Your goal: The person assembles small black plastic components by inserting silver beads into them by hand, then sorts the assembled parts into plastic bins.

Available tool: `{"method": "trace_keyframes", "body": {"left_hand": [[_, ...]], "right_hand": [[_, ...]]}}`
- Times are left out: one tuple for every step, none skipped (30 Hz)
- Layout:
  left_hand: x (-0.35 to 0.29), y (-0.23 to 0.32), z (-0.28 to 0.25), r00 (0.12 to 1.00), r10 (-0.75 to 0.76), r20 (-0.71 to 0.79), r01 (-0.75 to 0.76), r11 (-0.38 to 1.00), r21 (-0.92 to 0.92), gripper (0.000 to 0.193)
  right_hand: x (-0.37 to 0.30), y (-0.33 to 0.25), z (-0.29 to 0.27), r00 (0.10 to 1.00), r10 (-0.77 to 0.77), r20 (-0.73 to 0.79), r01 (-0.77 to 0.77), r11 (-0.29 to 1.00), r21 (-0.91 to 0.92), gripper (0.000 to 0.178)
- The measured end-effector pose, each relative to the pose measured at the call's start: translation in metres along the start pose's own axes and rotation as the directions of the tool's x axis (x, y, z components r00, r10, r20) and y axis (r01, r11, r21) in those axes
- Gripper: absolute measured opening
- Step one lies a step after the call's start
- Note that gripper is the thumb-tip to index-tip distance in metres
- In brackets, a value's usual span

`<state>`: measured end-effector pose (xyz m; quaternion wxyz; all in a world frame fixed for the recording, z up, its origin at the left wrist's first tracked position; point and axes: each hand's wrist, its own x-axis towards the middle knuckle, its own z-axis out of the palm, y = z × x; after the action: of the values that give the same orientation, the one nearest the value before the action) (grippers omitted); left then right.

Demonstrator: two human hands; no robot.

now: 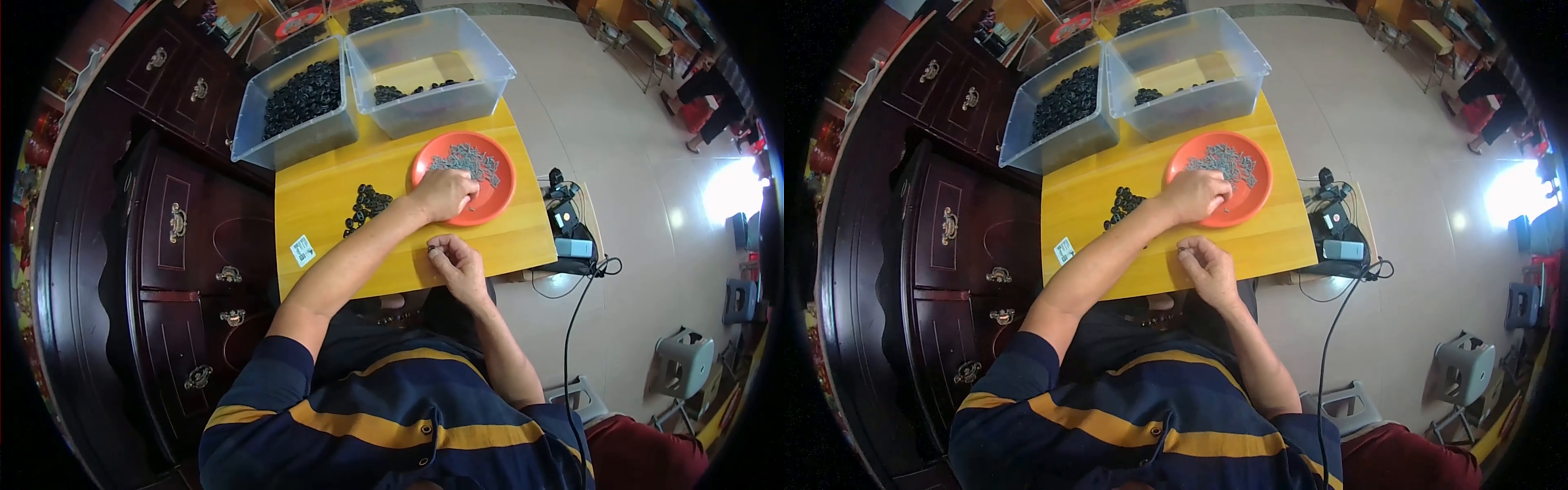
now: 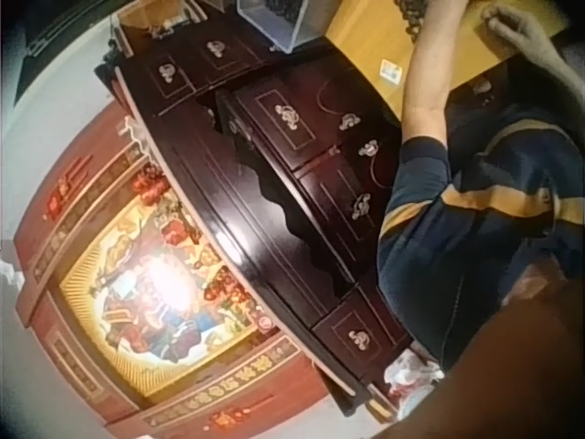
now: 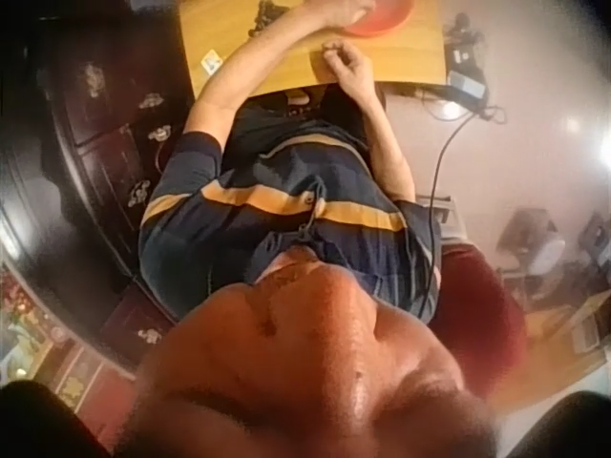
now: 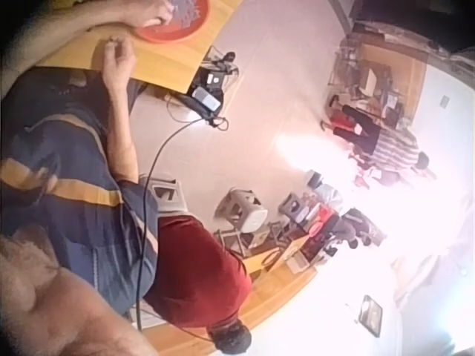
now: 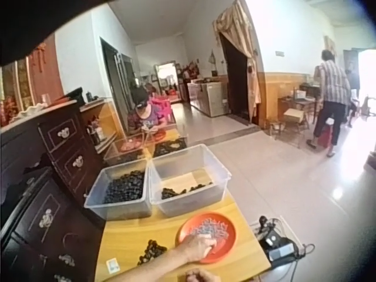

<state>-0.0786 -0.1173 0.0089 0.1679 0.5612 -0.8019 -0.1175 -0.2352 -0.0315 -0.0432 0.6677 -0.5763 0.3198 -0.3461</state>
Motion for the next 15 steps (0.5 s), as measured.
{"method": "trace_keyframes", "body": {"left_hand": [[0.0,0.002,-0.001,1.0,0.003,0.005,-0.003,1.0,-0.006,0.005],[0.001,0.005,-0.003,0.999,0.029,0.035,-0.029,1.0,0.005,0.005],[0.001,0.006,-0.006,0.997,0.05,0.062,-0.051,0.998,0.019,0.005],[0.001,0.005,-0.004,0.997,0.05,0.064,-0.051,0.999,0.019,0.005],[0.002,0.004,-0.001,0.994,0.063,0.086,-0.065,0.998,0.023,0.004],[0.003,0.006,0.0,0.991,0.076,0.107,-0.079,0.997,0.025,0.003],[0.004,0.007,-0.001,0.991,0.075,0.107,-0.078,0.997,0.024,0.003],[0.006,0.008,-0.001,0.987,0.091,0.133,-0.099,0.994,0.053,0.002],[0.007,0.009,-0.003,0.982,0.101,0.157,-0.116,0.989,0.086,0.002],[0.008,0.008,-0.002,0.984,0.095,0.152,-0.109,0.99,0.092,0.002],[0.009,0.007,0.002,0.98,0.136,0.145,-0.155,0.98,0.124,0.004],[0.011,0.006,0.003,0.974,0.177,0.139,-0.198,0.968,0.157,0.006],[0.012,0.005,0.003,0.977,0.168,0.13,-0.188,0.968,0.168,0.006],[0.014,0.005,0.003,0.97,0.166,0.18,-0.197,0.966,0.168,0.008],[0.016,0.004,0.004,0.959,0.165,0.229,-0.205,0.965,0.166,0.01]], "right_hand": [[0.001,0.001,0.0,1.0,-0.024,0.004,0.024,0.999,-0.038,0.014],[0.0,0.0,-0.001,0.999,-0.038,0.026,0.039,0.997,-0.06,0.013],[0.0,-0.001,-0.001,0.999,-0.037,0.025,0.038,0.998,-0.059,0.013],[0.0,-0.002,0.0,0.999,-0.029,0.029,0.031,0.998,-0.048,0.013],[0.001,-0.003,0.0,0.999,-0.023,0.033,0.024,0.999,-0.037,0.013],[0.0,-0.003,-0.001,0.999,-0.022,0.033,0.023,0.999,-0.037,0.013],[0.0,-0.004,-0.001,0.999,-0.025,0.032,0.026,0.999,-0.04,0.013],[0.0,-0.004,-0.001,0.999,-0.028,0.031,0.03,0.999,-0.043,0.013],[0.0,-0.004,-0.001,0.999,-0.032,0.039,0.033,0.999,-0.043,0.013],[0.0,-0.003,0.0,1.0,-0.008,0.025,0.009,1.0,-0.025,0.013],[0.0,-0.003,0.0,1.0,0.015,0.012,-0.015,1.0,-0.007,0.013],[0.0,-0.003,0.001,1.0,0.008,0.024,-0.008,1.0,-0.008,0.013],[-0.001,-0.003,0.001,1.0,-0.013,0.007,0.013,1.0,-0.003,0.013],[-0.001,-0.004,0.002,0.999,-0.034,-0.01,0.034,0.999,0.002,0.012],[-0.001,-0.004,0.002,0.999,-0.043,0.003,0.043,0.999,0.001,0.012]]}}
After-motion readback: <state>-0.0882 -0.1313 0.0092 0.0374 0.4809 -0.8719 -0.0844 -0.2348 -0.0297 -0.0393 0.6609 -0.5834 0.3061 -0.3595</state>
